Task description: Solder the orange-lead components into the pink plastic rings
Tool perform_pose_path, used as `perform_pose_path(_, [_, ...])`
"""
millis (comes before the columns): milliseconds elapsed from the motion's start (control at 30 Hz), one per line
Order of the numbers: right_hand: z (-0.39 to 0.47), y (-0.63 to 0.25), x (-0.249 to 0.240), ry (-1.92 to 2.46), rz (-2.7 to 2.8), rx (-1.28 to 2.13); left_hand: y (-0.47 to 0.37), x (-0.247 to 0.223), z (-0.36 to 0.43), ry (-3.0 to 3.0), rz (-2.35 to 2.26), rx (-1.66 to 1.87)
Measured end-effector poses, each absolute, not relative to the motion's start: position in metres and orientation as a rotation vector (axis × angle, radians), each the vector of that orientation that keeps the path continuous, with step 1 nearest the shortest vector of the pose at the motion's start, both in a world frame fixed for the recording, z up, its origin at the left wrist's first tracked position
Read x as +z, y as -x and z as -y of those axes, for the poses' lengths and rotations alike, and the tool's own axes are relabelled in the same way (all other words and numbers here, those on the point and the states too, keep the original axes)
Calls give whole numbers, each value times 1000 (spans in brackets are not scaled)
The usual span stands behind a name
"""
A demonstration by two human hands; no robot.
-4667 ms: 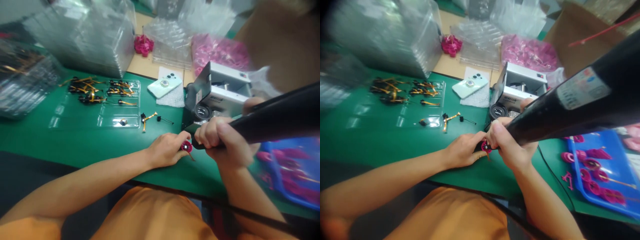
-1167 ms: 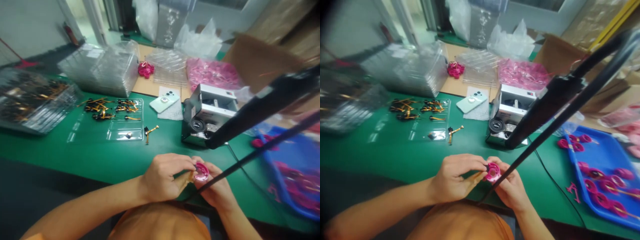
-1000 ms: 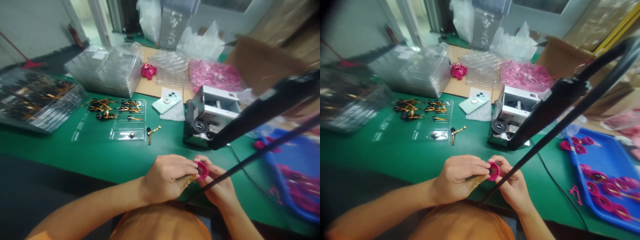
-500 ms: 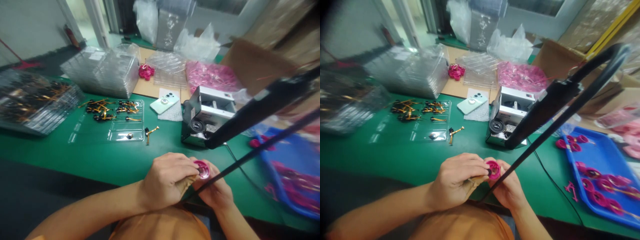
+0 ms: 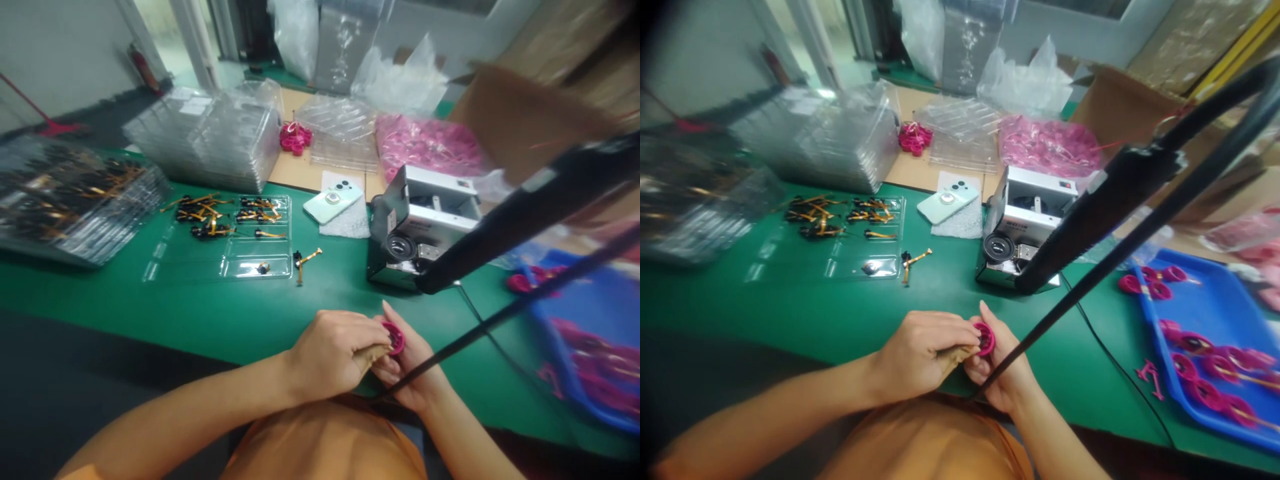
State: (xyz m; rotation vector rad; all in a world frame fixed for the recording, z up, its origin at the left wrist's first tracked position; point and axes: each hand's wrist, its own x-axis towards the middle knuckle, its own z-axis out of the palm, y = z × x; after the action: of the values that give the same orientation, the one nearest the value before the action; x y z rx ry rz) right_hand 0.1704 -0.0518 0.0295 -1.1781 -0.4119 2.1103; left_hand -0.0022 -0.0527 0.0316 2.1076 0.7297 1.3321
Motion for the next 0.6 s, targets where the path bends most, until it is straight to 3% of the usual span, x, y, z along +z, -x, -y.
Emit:
perform_pose_path(367, [50, -169, 32, 1330, 527, 2108, 11, 34, 48, -2503, -722, 1270])
perform_pose_path(600, [51, -164, 43, 1271, 470, 2123, 9, 31, 47, -2438, -678, 1525])
